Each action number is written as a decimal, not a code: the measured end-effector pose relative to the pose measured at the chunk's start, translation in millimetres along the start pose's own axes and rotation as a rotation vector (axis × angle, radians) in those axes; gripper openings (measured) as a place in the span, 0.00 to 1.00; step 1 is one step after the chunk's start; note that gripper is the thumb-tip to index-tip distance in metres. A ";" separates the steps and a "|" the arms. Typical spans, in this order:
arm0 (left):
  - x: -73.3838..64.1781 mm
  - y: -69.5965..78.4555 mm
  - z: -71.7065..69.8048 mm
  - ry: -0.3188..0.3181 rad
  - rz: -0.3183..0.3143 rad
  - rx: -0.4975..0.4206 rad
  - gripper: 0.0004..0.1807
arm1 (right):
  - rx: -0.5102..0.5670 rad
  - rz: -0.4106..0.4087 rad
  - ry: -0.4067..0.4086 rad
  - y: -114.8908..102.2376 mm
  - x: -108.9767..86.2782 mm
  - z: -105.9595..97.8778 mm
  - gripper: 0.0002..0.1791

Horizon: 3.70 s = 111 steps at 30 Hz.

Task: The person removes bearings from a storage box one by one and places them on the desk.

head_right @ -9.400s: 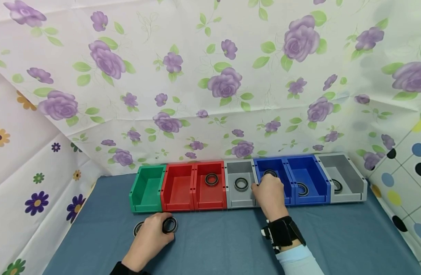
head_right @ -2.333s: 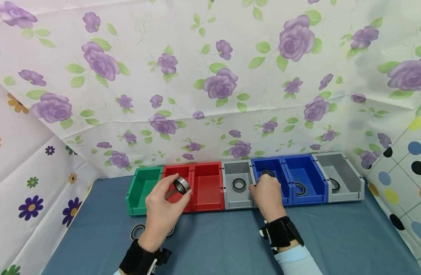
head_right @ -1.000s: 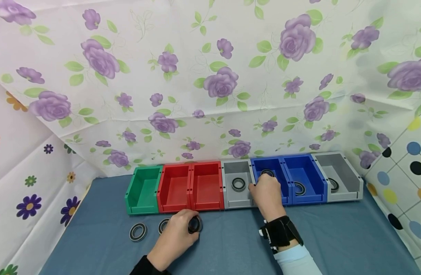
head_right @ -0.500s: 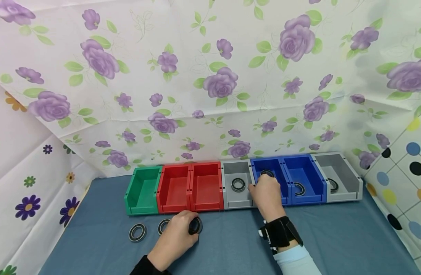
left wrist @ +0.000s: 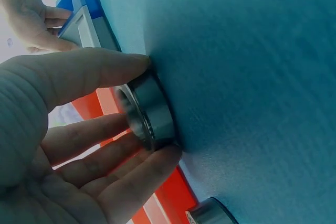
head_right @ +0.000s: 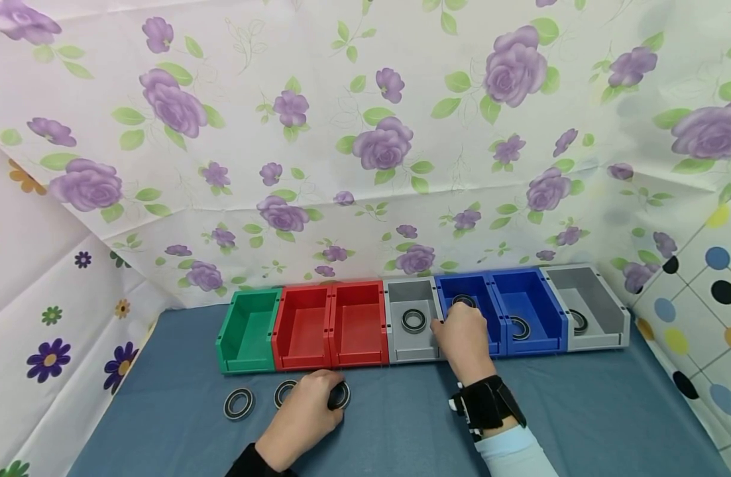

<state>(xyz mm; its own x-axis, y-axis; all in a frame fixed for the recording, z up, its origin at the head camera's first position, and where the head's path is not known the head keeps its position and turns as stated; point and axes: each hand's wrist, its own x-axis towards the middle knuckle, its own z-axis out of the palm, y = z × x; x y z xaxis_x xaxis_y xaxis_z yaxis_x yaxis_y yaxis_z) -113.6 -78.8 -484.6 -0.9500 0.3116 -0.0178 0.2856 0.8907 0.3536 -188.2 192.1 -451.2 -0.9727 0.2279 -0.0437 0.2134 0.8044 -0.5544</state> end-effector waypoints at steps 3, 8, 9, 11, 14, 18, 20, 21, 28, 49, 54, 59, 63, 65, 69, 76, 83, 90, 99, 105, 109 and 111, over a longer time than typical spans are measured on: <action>0.1 -0.4 0.1 -0.001 0.011 0.012 0.21 | -0.001 0.001 0.002 0.2 0.4 0.5 0.16; -0.4 -0.2 -1.6 -0.008 0.018 0.020 0.20 | -0.003 -0.002 0.009 0.5 0.5 1.9 0.17; -0.4 0.2 -2.5 -0.008 0.015 0.015 0.20 | -0.004 -0.002 0.010 0.6 0.4 2.0 0.17; -0.3 1.1 -5.2 -0.011 0.004 -0.006 0.21 | -0.003 -0.004 0.013 0.6 0.0 1.6 0.16; 0.0 2.4 -11.1 0.015 -0.009 -0.061 0.22 | -0.003 0.000 0.013 0.4 -0.5 0.9 0.16; 1.7 2.5 -21.8 0.146 0.002 -0.133 0.24 | -0.005 0.004 0.004 -0.2 -1.4 1.0 0.16; 4.2 1.7 -28.2 0.235 0.010 -0.155 0.25 | -0.002 0.004 0.000 -0.4 -1.7 0.9 0.16; 5.9 1.4 -31.7 0.285 0.017 -0.164 0.26 | 0.000 0.005 -0.003 -0.5 -1.9 0.9 0.17; 20.8 0.5 -54.1 0.530 0.043 -0.207 0.30 | -0.002 0.000 0.008 -0.7 -1.5 0.6 0.16; 70.6 -3.5 -44.9 0.463 -0.104 -0.277 0.35 | -0.021 0.014 0.021 1.0 -2.5 3.3 0.19; 75.3 -5.3 -40.0 0.426 -0.126 -0.281 0.31 | -0.018 0.021 0.005 1.1 -1.1 4.2 0.16; 77.5 -6.0 -38.4 0.407 -0.134 -0.284 0.26 | -0.013 0.024 0.000 0.2 -0.1 3.4 0.15; 79.2 -6.2 -38.8 0.390 -0.149 -0.288 0.22 | -0.017 0.021 0.010 -0.9 -1.5 3.1 0.17; 79.7 -6.7 -39.4 0.374 -0.158 -0.284 0.22 | -0.018 0.017 0.016 -1.0 -1.4 3.4 0.17; 81.9 -8.1 -43.0 0.333 -0.172 -0.291 0.21 | -0.018 0.003 0.028 -1.8 0.6 2.9 0.20; 85.5 -8.5 -50.6 0.260 -0.218 -0.353 0.12 | -0.030 -0.017 0.037 -2.1 2.0 1.6 0.20; 84.2 -8.7 -51.8 0.204 -0.277 -0.381 0.19 | -0.035 -0.032 0.038 1.0 -3.4 5.6 0.17; 84.0 -8.8 -49.2 0.204 -0.254 -0.372 0.16 | -0.064 -0.090 0.084 -1.2 -10.7 3.8 0.16; 83.5 -11.7 -55.2 0.199 -0.271 -0.362 0.22 | -0.065 -0.390 0.226 -41.6 -21.1 4.8 0.26; 86.4 -12.9 -54.7 0.187 -0.260 -0.360 0.22 | -0.130 -0.414 0.089 -57.6 -18.3 16.8 0.29; 87.7 -13.7 -53.7 0.180 -0.263 -0.355 0.23 | -0.165 -0.393 0.039 -56.6 -11.2 27.9 0.29; 87.9 -14.4 -53.5 0.180 -0.265 -0.352 0.22 | -0.164 -0.373 0.020 -54.6 -7.3 32.9 0.29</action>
<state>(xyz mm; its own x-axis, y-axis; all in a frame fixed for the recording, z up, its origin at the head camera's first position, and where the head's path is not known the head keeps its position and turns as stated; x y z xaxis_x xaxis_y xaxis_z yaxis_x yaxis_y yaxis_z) -208.0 -81.9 -441.3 -1.0000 -0.0008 0.0010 0.0001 0.7558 0.6547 -195.7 128.5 -448.0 -0.9844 -0.0871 0.1527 -0.1409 0.9105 -0.3888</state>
